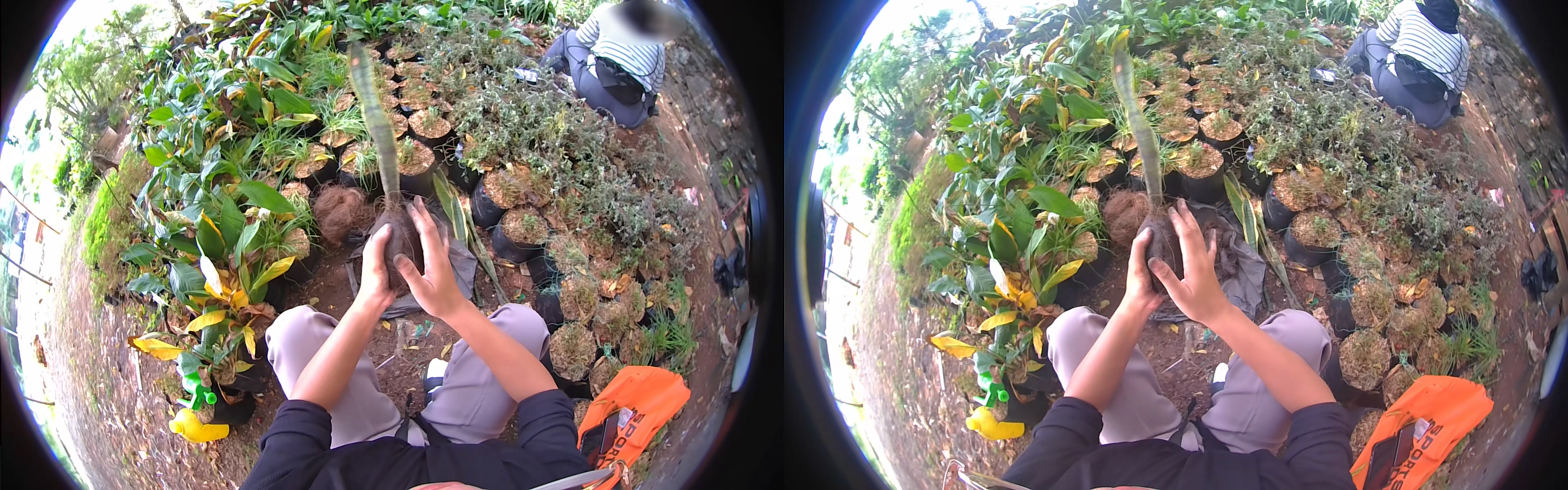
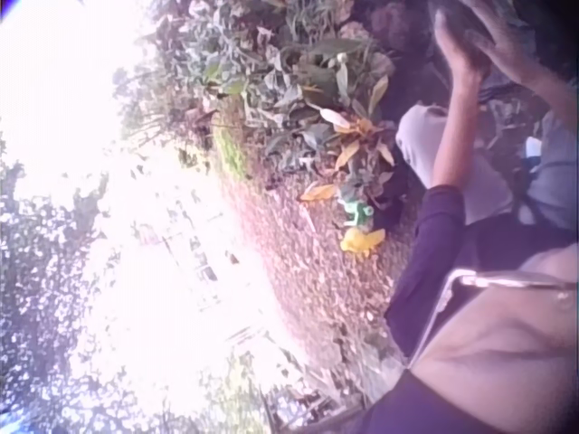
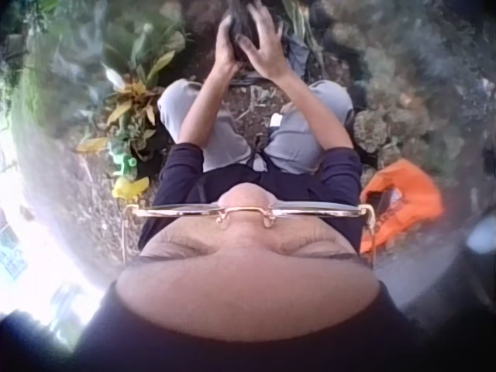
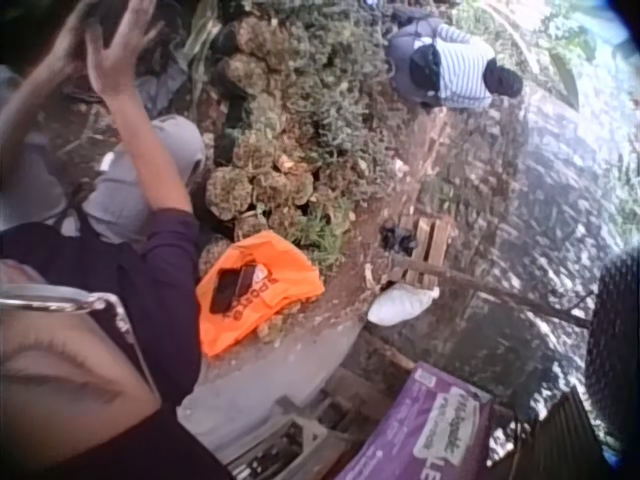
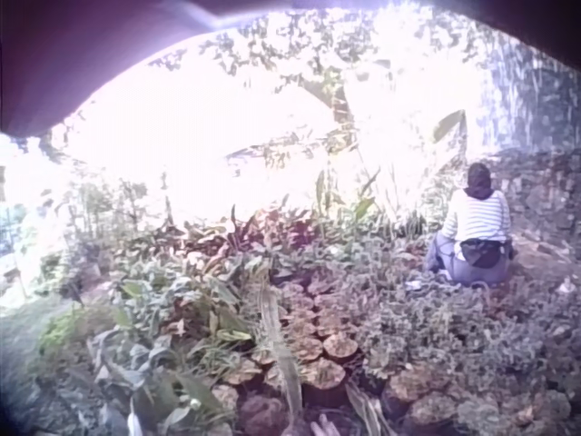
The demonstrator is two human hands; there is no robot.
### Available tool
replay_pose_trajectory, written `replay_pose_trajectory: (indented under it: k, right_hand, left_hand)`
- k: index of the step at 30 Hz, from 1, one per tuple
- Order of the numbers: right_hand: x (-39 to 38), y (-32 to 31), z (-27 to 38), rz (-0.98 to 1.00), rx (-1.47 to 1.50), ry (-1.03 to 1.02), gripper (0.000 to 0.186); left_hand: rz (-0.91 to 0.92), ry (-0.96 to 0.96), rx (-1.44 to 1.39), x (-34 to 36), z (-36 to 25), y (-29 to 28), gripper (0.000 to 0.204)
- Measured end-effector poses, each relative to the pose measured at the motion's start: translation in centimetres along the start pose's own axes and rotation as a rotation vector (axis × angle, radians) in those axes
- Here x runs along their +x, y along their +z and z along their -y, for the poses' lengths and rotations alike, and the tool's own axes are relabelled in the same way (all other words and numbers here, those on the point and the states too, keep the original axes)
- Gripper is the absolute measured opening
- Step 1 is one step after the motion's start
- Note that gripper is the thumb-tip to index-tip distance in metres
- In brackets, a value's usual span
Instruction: The person sits on the ground and packs soil around the root ball of a small plant by hand. They repeatedly add soil and press it firmly to secure the plant.
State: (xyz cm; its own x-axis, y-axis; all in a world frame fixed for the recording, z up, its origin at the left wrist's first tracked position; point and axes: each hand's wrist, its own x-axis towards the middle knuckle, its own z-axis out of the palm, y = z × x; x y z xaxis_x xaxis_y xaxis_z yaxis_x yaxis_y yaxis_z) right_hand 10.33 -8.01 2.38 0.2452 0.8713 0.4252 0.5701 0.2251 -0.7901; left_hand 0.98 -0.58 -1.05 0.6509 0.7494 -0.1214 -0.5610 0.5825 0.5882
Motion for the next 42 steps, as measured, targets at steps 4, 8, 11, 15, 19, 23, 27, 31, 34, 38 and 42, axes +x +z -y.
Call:
replay_pose_trajectory:
  k: [4, 8, 11, 15, 19, 23, 27, 31, 34, 38, 42]
  right_hand:
    - [0.3, 0.4, -0.6, 0.012, -0.111, -0.120, 0.075]
    - [0.5, 0.3, -0.8, -0.006, -0.034, 0.001, 0.073]
    - [0.8, 0.3, -1.9, -0.075, 0.134, 0.091, 0.076]
    - [1.2, 0.1, -2.6, -0.171, 0.357, 0.165, 0.077]
    - [1.5, -0.1, -1.3, -0.175, 0.583, 0.140, 0.076]
    - [0.2, 1.3, -0.9, -0.128, 0.267, 0.044, 0.075]
    - [0.5, 0.7, -0.5, -0.118, -0.186, -0.098, 0.075]
    - [1.0, -0.2, -0.1, -0.157, -0.118, -0.155, 0.074]
    - [0.8, -0.2, -0.1, -0.109, -0.208, -0.238, 0.073]
    - [0.8, -0.8, 0.1, -0.063, -0.256, -0.176, 0.077]
    - [1.2, -0.6, -1.6, -0.107, -0.041, -0.066, 0.078]
  left_hand:
    - [0.037, 0.052, -0.033, 0.6, 0.8, -0.5, 0.043]
    - [-0.059, 0.144, 0.252, 1.1, 0.8, -1.2, 0.051]
    - [-0.050, 0.170, 0.221, 0.5, 0.1, 0.5, 0.058]
    - [-0.063, 0.210, 0.415, -0.3, -0.7, 1.3, 0.069]
    - [-0.124, 0.136, 0.158, -0.5, -1.2, 2.0, 0.071]
    - [-0.110, 0.081, -0.050, -0.2, 0.1, 2.7, 0.073]
    - [-0.006, 0.001, -0.118, -0.5, -0.1, 1.6, 0.064]
    - [0.014, -0.040, -0.059, -0.3, -0.4, 1.5, 0.058]
    - [-0.017, -0.101, -0.079, -0.8, -0.2, 2.1, 0.056]
    - [-0.009, -0.076, -0.118, -0.6, -0.3, 2.0, 0.054]
    - [-0.078, 0.180, 0.280, 0.4, -0.4, 1.7, 0.056]
